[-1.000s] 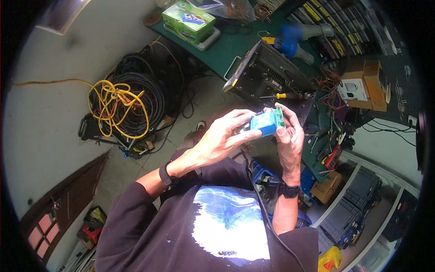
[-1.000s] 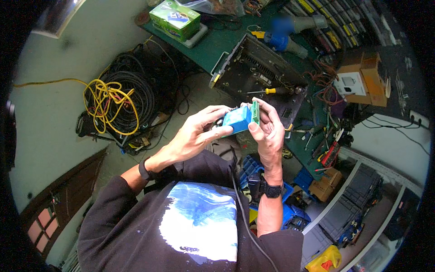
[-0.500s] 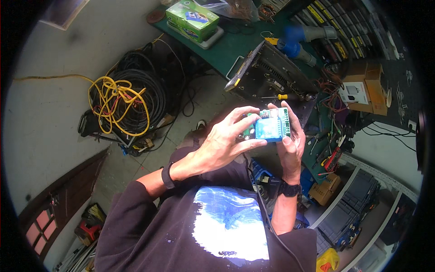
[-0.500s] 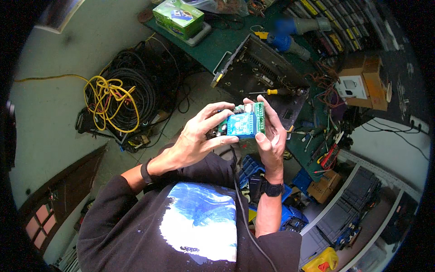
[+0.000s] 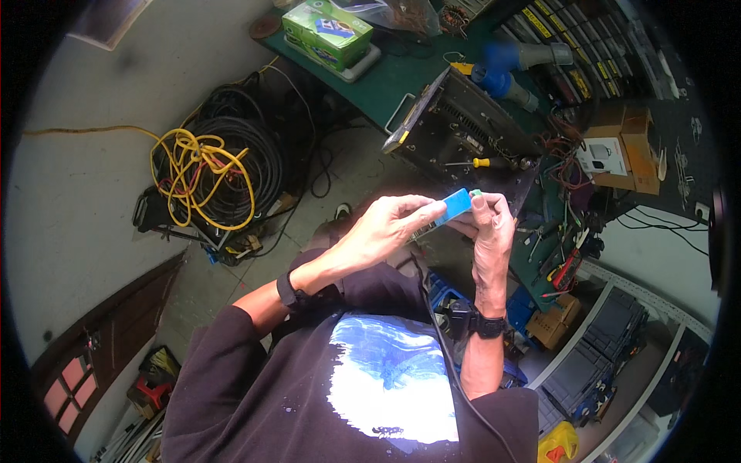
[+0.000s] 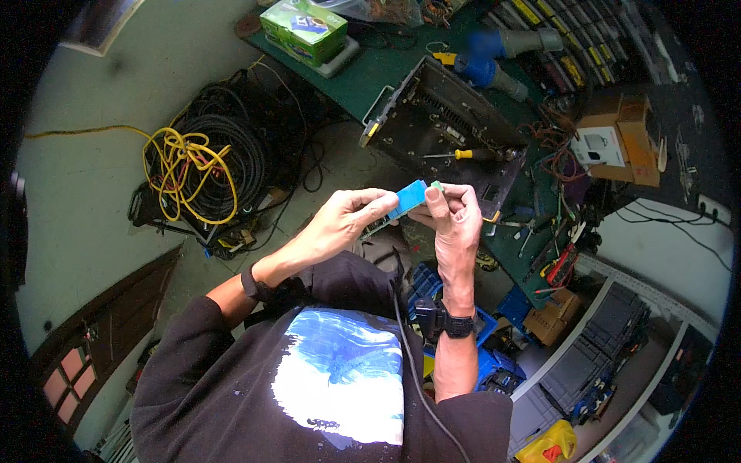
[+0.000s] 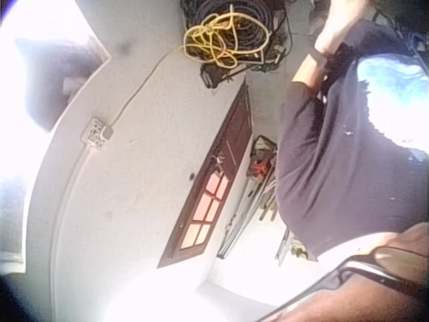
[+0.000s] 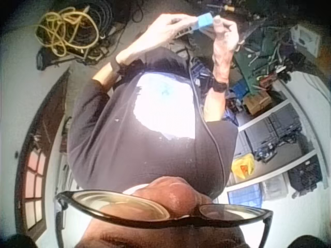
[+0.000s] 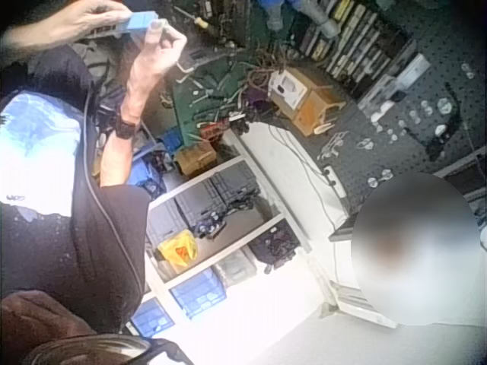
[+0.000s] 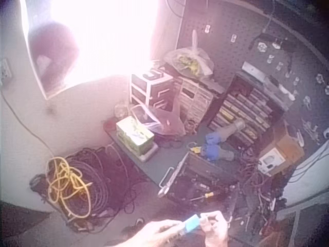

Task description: Removing screws and a circuit board from an electronic enclosure at a workbench.

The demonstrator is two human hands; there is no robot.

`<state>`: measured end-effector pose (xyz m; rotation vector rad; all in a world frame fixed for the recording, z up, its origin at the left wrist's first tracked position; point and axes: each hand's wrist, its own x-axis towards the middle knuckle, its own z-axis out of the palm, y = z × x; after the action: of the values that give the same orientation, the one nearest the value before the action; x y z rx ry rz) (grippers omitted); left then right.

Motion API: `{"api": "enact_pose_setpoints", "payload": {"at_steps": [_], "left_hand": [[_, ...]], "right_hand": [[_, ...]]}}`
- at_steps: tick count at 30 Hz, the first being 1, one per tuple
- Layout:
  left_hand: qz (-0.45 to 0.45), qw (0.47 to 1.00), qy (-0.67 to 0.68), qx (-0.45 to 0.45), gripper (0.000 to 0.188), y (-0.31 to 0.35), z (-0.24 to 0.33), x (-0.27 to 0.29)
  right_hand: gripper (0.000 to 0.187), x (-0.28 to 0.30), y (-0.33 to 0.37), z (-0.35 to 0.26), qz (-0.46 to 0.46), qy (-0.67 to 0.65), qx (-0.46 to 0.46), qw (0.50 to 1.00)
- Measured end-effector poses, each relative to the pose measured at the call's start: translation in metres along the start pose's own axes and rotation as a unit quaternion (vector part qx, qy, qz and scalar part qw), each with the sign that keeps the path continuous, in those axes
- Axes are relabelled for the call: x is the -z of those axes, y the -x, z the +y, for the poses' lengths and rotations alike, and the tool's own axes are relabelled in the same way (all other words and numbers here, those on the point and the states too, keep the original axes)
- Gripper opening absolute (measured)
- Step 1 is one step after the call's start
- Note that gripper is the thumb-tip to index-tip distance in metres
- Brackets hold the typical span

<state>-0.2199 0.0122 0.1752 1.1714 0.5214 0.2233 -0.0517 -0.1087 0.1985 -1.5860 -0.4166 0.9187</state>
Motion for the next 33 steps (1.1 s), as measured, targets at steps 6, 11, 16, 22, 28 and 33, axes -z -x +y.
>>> {"api": "enact_pose_setpoints", "payload": {"at_steps": [6, 11, 16, 22, 28, 33], "left_hand": [[0.002, 0.998, 0.023, 0.055, 0.049, -0.007, -0.014, 0.006], [0.005, 0.997, -0.003, 0.074, 0.048, -0.008, -0.010, 0.005], [0.030, 0.999, -0.032, 0.013, 0.045, -0.004, -0.004, 0.000], [0.047, 0.998, -0.029, 0.002, 0.045, -0.007, -0.009, 0.001], [0.059, 0.995, -0.077, 0.026, 0.047, -0.008, -0.010, -0.001], [0.051, 0.995, -0.086, 0.005, 0.047, -0.010, -0.015, -0.001]], "right_hand": [[0.052, 0.000, 0.000, 0.007, 0.029, 0.028, -0.028, 0.999], [0.052, 0.001, -0.001, 0.016, 0.036, 0.022, -0.024, 0.999], [0.056, 0.001, -0.001, 0.018, 0.008, -0.059, -0.043, 0.997], [0.073, -0.006, 0.004, 0.016, -0.064, -0.037, -0.026, 0.997], [0.074, -0.003, 0.003, 0.029, -0.053, 0.008, 0.004, 0.999], [0.078, -0.002, 0.004, 0.030, -0.051, 0.029, 0.012, 0.998]]}}
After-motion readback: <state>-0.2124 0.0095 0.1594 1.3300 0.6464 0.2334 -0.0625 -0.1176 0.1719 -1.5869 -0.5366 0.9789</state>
